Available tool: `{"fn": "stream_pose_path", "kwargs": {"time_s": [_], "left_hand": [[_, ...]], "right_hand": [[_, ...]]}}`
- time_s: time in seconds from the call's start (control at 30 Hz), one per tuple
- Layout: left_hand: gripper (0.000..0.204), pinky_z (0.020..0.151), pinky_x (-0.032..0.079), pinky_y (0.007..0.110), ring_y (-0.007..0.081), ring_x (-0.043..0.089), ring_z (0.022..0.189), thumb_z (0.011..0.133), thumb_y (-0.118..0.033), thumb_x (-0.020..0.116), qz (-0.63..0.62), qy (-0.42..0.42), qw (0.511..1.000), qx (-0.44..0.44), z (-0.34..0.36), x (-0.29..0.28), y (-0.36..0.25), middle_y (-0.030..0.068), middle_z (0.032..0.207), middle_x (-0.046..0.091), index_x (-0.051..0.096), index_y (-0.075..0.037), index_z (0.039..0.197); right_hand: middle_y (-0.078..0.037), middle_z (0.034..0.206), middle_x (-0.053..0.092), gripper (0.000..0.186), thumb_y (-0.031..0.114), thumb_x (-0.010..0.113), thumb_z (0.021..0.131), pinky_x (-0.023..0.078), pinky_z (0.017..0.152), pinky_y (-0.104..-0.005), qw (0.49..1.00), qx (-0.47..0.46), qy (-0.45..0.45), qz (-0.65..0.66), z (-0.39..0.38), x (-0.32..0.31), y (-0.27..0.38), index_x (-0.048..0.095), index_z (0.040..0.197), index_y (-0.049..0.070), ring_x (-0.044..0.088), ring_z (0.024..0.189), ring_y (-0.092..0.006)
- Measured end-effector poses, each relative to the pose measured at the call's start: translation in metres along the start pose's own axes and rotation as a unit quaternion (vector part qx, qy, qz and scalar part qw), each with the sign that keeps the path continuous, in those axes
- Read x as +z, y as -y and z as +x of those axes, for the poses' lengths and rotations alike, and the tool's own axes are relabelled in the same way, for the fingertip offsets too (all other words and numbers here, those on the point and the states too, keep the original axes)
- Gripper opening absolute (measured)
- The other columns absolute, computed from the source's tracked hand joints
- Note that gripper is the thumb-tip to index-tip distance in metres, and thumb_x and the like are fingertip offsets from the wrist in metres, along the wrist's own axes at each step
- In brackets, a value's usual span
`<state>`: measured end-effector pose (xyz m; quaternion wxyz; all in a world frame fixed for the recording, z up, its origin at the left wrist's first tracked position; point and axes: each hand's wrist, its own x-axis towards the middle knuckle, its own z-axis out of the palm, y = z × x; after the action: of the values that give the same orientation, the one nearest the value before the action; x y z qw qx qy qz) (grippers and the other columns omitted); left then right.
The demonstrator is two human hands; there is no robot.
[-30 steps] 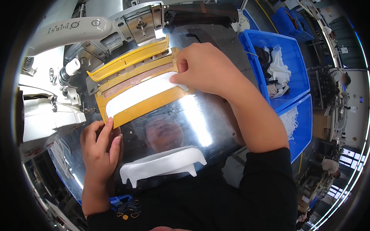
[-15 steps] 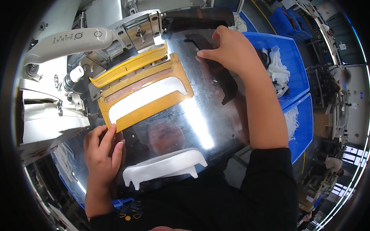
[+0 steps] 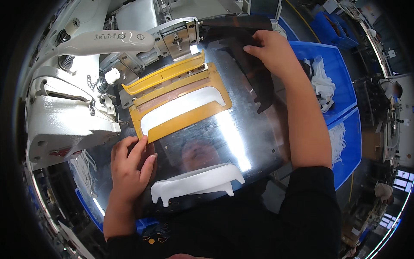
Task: Operating an industrial sewing machine to sew leather or textile components for goods.
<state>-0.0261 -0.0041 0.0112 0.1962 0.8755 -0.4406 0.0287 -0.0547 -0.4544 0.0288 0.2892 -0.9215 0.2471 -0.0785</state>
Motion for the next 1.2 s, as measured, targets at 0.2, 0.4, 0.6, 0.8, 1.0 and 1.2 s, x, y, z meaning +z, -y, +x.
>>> {"fn": "stream_pose_path", "kwargs": {"time_s": [0.2, 0.4, 0.6, 0.8, 1.0, 1.2], "left_hand": [[0.047, 0.098, 0.051, 0.045, 0.0339, 0.063, 0.110, 0.087, -0.017, 0.082, -0.003, 0.004, 1.000, 0.002, 0.002, 0.000, 0.000, 0.0146, 0.122, 0.066, 0.075, -0.003, 0.131], [0.047, 0.096, 0.050, 0.044, 0.0318, 0.063, 0.108, 0.088, -0.020, 0.081, -0.006, -0.007, 1.000, 0.010, -0.004, 0.004, 0.006, 0.0125, 0.118, 0.066, 0.074, -0.003, 0.131], [0.040, 0.093, 0.052, 0.044, 0.0309, 0.064, 0.102, 0.087, -0.020, 0.082, -0.027, -0.036, 0.999, 0.018, -0.003, 0.007, 0.010, 0.0095, 0.111, 0.066, 0.075, -0.004, 0.124], [0.033, 0.086, 0.052, 0.042, 0.0283, 0.065, 0.098, 0.085, -0.020, 0.082, -0.029, -0.073, 0.997, 0.010, -0.004, 0.011, 0.013, 0.0071, 0.105, 0.065, 0.076, -0.006, 0.114], [0.038, 0.086, 0.051, 0.041, 0.0269, 0.064, 0.097, 0.085, -0.020, 0.082, -0.036, -0.072, 0.997, 0.016, 0.000, 0.013, 0.012, 0.0054, 0.103, 0.065, 0.078, -0.007, 0.120], [0.044, 0.089, 0.050, 0.041, 0.0257, 0.063, 0.100, 0.087, -0.023, 0.081, -0.017, -0.045, 0.999, 0.013, 0.004, 0.012, 0.008, 0.0050, 0.108, 0.064, 0.078, -0.008, 0.128]], "right_hand": [[-0.010, 0.087, 0.072, 0.025, 0.019, 0.075, 0.101, 0.055, 0.079, -0.0324, 0.981, -0.130, 0.043, 0.139, -0.018, -0.012, 0.013, 0.076, 0.113, -0.003, 0.068, 0.081, -0.0186], [-0.007, 0.091, 0.074, 0.018, 0.009, 0.071, 0.102, 0.057, 0.078, -0.0329, 0.894, -0.281, 0.310, 0.158, -0.050, 0.027, 0.125, 0.075, 0.116, -0.002, 0.071, 0.085, -0.0155], [-0.017, 0.091, 0.075, 0.023, 0.019, 0.078, 0.098, 0.055, 0.078, -0.0401, 0.898, -0.312, 0.303, 0.070, -0.045, 0.082, 0.138, 0.076, 0.110, 0.000, 0.071, 0.083, -0.0298], [-0.021, 0.086, 0.074, 0.026, 0.027, 0.079, 0.096, 0.055, 0.078, -0.0451, 0.906, -0.299, 0.301, 0.005, -0.040, 0.096, 0.139, 0.078, 0.101, 0.001, 0.072, 0.082, -0.0374], [-0.021, 0.088, 0.076, 0.029, 0.029, 0.082, 0.092, 0.057, 0.081, -0.0448, 0.910, -0.319, 0.263, -0.014, -0.041, 0.100, 0.145, 0.080, 0.100, 0.001, 0.075, 0.086, -0.0381], [-0.022, 0.089, 0.077, 0.034, 0.032, 0.084, 0.091, 0.058, 0.083, -0.0457, 0.909, -0.298, 0.289, -0.044, -0.042, 0.098, 0.150, 0.081, 0.100, -0.001, 0.076, 0.089, -0.0392]]}}
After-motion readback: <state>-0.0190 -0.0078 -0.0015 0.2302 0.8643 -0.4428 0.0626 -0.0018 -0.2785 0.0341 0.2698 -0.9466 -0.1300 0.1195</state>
